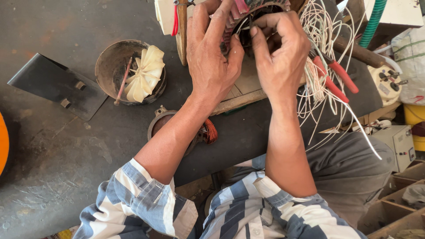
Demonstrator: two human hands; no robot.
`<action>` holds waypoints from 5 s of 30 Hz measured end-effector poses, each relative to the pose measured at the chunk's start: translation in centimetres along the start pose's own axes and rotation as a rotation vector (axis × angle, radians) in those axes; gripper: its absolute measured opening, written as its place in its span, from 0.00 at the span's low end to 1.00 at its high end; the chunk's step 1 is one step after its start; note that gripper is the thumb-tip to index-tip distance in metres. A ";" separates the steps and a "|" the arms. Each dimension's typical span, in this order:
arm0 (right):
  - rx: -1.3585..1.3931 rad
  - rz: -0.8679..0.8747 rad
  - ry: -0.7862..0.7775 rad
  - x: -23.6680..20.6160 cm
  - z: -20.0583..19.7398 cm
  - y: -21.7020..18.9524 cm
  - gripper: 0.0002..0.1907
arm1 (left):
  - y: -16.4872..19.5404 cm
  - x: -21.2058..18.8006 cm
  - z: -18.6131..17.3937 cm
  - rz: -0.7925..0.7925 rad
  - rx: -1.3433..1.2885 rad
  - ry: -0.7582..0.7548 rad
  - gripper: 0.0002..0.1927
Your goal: The person sits at a low workbench and winds white insulated wire by hand into the slots of an electric motor armature, pressing and guiding the wire turns around the red winding core, working around the motor throughout the clip.
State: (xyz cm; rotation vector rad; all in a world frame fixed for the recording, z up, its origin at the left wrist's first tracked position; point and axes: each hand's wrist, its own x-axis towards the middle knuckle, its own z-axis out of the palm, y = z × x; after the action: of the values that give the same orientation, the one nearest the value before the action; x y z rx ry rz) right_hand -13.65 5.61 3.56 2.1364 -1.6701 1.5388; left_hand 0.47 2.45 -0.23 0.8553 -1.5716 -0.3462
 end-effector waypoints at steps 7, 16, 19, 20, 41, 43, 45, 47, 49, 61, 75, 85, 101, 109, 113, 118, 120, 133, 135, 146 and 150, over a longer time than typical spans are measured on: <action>-0.007 -0.033 0.015 0.1 0.5 0.6 0.05 | -0.1 0.0 0.1 0.025 -0.004 0.014 0.28; -0.123 0.018 0.047 -1.1 0.4 -0.1 0.11 | -0.1 -0.1 0.0 -0.001 -0.001 -0.007 0.29; -0.191 -0.047 0.080 -0.9 0.9 -0.3 0.11 | -0.2 0.0 0.0 0.011 -0.023 -0.004 0.29; -0.209 -0.055 0.088 -0.8 1.1 -0.3 0.11 | -0.2 0.0 0.0 0.020 -0.030 0.000 0.29; -0.264 -0.083 0.057 0.2 0.6 -1.2 0.12 | -0.1 0.0 0.0 -0.006 -0.043 -0.011 0.28; -0.230 -0.127 0.097 0.0 0.9 -1.1 0.12 | -0.1 0.0 -0.1 -0.003 -0.052 -0.008 0.28; -0.211 -0.096 0.098 -0.1 1.1 -0.8 0.11 | -0.1 0.0 0.0 0.008 -0.051 -0.001 0.29; -0.172 -0.040 0.094 -0.4 1.3 -0.5 0.10 | -0.1 0.0 0.0 0.023 -0.063 0.010 0.29; -0.117 0.038 0.092 -0.6 1.4 -0.3 0.10 | -0.2 0.0 0.0 0.026 -0.074 0.012 0.28; -0.014 0.034 0.161 -0.9 1.7 -0.1 0.11 | -0.3 -0.1 0.0 0.025 -0.071 0.012 0.28; -0.246 -0.097 0.191 -0.5 1.4 -0.9 0.08 | -0.2 -0.1 0.1 0.015 -0.066 0.009 0.28; -0.234 -0.067 0.136 -0.3 0.6 -1.0 0.05 | 0.2 0.0 -0.1 -0.012 -0.024 -0.006 0.29; -0.260 -0.056 0.147 -0.5 1.6 -0.3 0.12 | 0.0 0.0 0.0 -0.004 -0.050 -0.003 0.27; -0.231 -0.034 0.149 -0.5 1.7 -0.5 0.10 | 0.0 -0.1 0.0 0.008 -0.056 0.009 0.27; -0.225 -0.043 0.132 -0.5 1.5 -0.7 0.10 | -0.1 -0.2 0.0 0.002 -0.066 0.004 0.28; -0.196 -0.056 0.097 -0.2 1.1 -1.2 0.09 | -0.1 -0.1 0.1 0.021 -0.078 0.026 0.28; -0.188 -0.035 0.067 0.2 1.0 -1.2 0.09 | -0.1 -0.1 0.1 0.011 -0.083 0.018 0.28; -0.073 -0.125 0.070 0.9 -0.3 -0.6 0.03 | 0.0 -0.2 0.0 -0.010 -0.020 0.003 0.29; -0.045 -0.045 0.072 0.4 -0.4 -1.1 0.03 | 0.0 -0.1 0.0 -0.003 -0.022 0.008 0.29; -0.261 -0.209 0.090 0.6 -0.1 -1.7 0.12 | 0.0 0.1 -0.1 0.009 -0.038 0.008 0.29; -0.239 -0.226 0.117 0.7 0.1 -1.4 0.12 | 0.0 -0.1 -0.1 0.001 -0.049 0.001 0.28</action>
State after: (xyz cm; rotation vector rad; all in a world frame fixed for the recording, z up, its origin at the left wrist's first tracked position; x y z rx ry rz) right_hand -12.57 5.60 4.72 1.9920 -1.4367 1.3029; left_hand 0.55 2.51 -0.28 0.8168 -1.5572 -0.3816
